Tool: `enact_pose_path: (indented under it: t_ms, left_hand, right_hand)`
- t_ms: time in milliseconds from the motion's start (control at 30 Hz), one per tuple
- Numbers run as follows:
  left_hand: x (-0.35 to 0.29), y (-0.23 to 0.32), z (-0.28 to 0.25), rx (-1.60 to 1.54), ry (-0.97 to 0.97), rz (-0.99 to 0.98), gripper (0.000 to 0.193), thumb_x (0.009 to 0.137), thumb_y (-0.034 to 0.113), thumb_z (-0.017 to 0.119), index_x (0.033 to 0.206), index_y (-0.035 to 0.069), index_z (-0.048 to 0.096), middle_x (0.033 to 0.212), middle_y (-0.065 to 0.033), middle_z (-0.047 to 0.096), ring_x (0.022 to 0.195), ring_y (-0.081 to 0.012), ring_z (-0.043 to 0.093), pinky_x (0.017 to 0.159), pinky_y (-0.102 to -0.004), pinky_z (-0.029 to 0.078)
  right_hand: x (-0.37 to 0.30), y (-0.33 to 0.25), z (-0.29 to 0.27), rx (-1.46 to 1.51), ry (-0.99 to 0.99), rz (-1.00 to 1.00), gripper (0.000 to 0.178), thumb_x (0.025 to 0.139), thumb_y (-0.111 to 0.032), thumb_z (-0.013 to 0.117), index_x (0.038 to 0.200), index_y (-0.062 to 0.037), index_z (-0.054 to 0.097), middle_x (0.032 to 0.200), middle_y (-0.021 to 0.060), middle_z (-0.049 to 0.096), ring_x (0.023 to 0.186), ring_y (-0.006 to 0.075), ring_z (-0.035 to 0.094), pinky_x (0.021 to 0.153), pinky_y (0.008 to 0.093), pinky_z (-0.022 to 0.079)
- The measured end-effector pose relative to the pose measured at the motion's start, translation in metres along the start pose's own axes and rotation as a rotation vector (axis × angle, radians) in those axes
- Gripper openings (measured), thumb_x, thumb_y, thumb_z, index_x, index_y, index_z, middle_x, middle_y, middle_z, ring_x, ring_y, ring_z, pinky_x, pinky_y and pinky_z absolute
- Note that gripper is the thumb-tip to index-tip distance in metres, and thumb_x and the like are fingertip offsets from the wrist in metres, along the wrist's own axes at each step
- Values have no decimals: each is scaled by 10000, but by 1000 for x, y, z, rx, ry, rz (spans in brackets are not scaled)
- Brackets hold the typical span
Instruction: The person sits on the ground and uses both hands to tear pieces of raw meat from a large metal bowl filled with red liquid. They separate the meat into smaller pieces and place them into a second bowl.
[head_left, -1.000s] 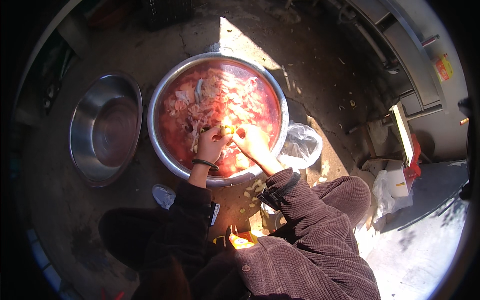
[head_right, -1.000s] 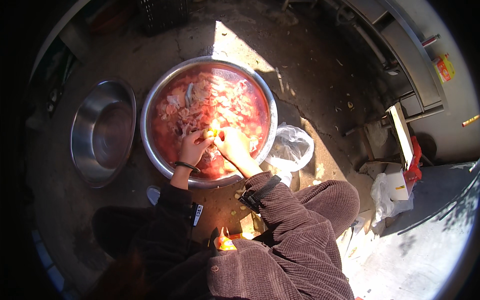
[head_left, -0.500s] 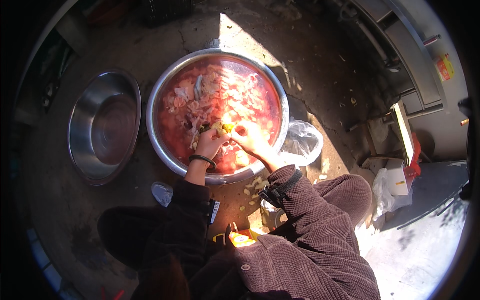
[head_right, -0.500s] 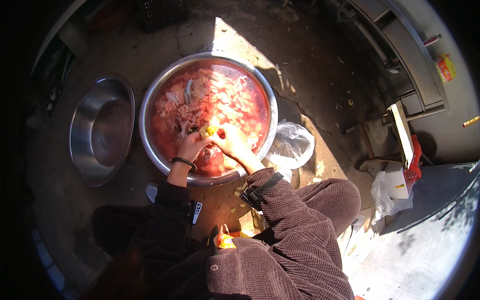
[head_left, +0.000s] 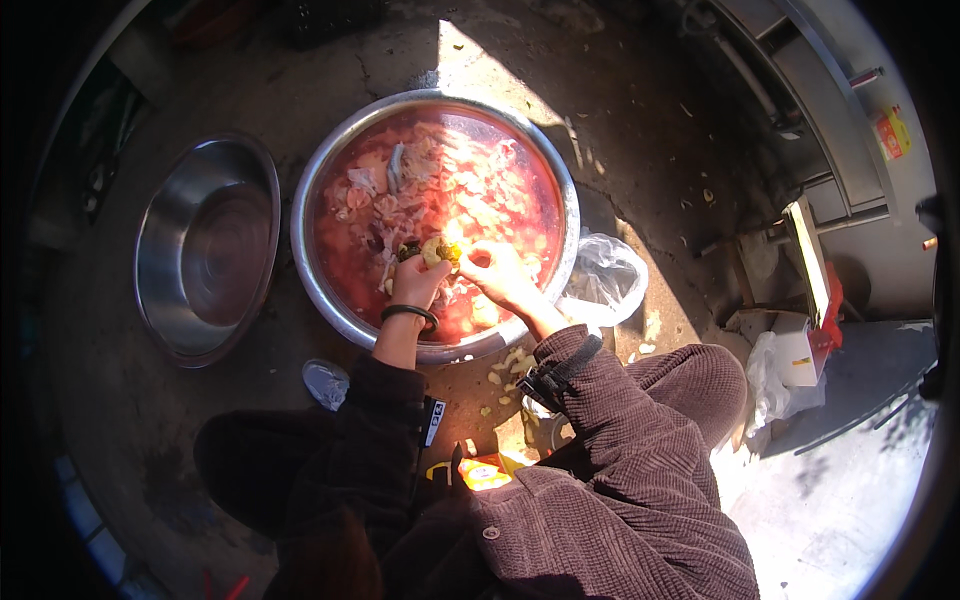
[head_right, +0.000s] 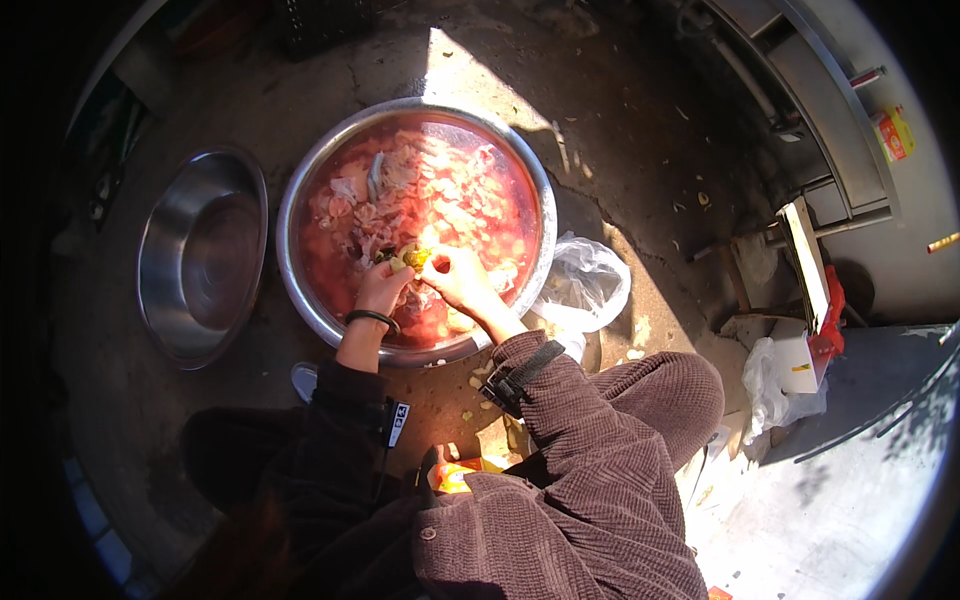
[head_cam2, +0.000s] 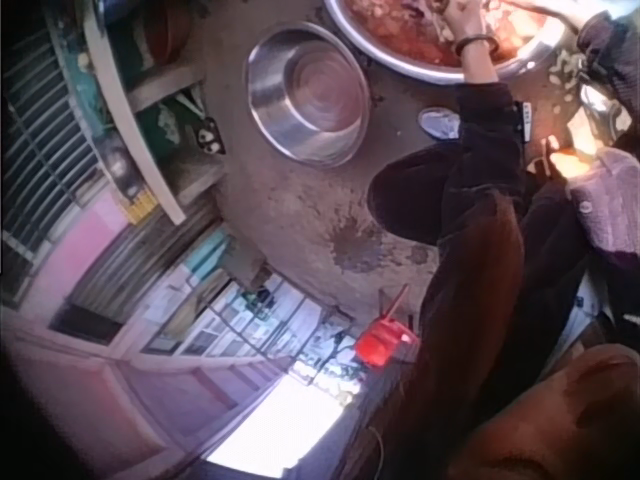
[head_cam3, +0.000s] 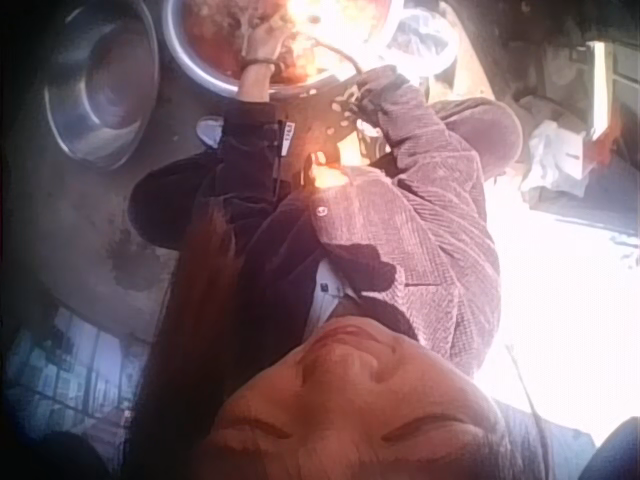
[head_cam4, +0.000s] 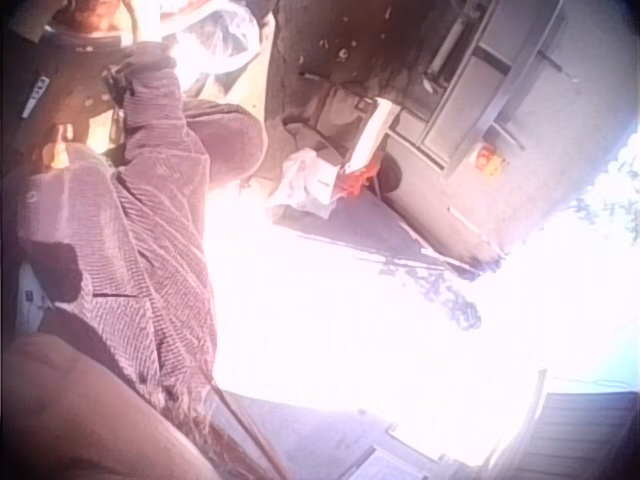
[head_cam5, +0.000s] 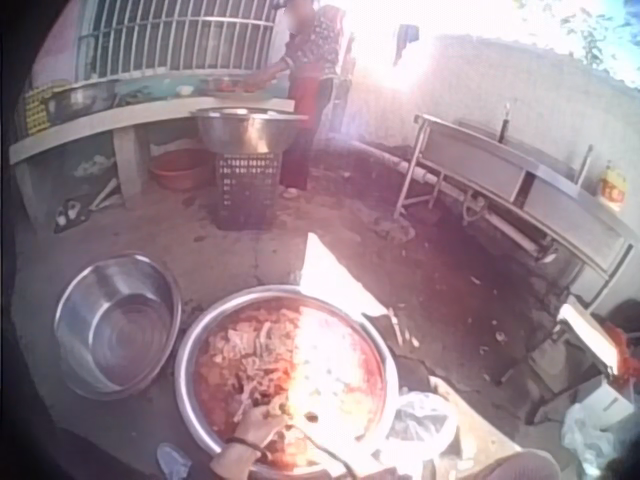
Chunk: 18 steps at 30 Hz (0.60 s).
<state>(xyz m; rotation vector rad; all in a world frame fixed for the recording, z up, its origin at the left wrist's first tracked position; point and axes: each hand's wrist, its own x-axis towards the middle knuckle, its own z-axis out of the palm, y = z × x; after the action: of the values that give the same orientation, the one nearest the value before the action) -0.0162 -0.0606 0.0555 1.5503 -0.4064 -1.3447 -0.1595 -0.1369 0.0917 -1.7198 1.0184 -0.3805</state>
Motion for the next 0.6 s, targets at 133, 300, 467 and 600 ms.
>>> enact_pose_path:
  t_ms: [133, 300, 467, 600]
  left_hand:
    - [3, 1, -4, -84, -35, -57, 88, 830, 140, 672, 878, 84, 622, 662, 28, 550, 503, -55, 469, 436, -189, 353]
    - [5, 2, -10, -159, -42, -94, 97, 832, 138, 675, 892, 86, 621, 671, 22, 555, 491, -52, 460, 421, -182, 331]
    - [4, 3, -6, -76, 3, -3, 96, 804, 102, 670, 860, 25, 655, 707, -5, 606, 494, -67, 489, 452, -224, 384]
    - [2, 4, -2, 43, 31, 93, 104, 796, 95, 677, 858, 13, 658, 704, -9, 615, 520, -75, 530, 470, -237, 416]
  right_hand:
    - [1, 1, -4, 127, -57, 29, 293, 861, -252, 654, 934, 30, 687, 818, 91, 693, 748, 154, 655, 702, 294, 514]
    - [0, -2, -1, 21, -47, -73, 310, 840, -273, 681, 929, 24, 695, 850, 117, 697, 735, 158, 651, 688, 303, 511]
    - [-2, -1, 6, -88, 62, -107, 241, 785, -205, 702, 887, 12, 680, 782, 141, 672, 708, 224, 644, 674, 334, 500]
    - [-1, 3, 11, 11, 61, -29, 197, 765, -177, 696, 832, 5, 664, 783, 156, 667, 710, 261, 643, 662, 355, 496]
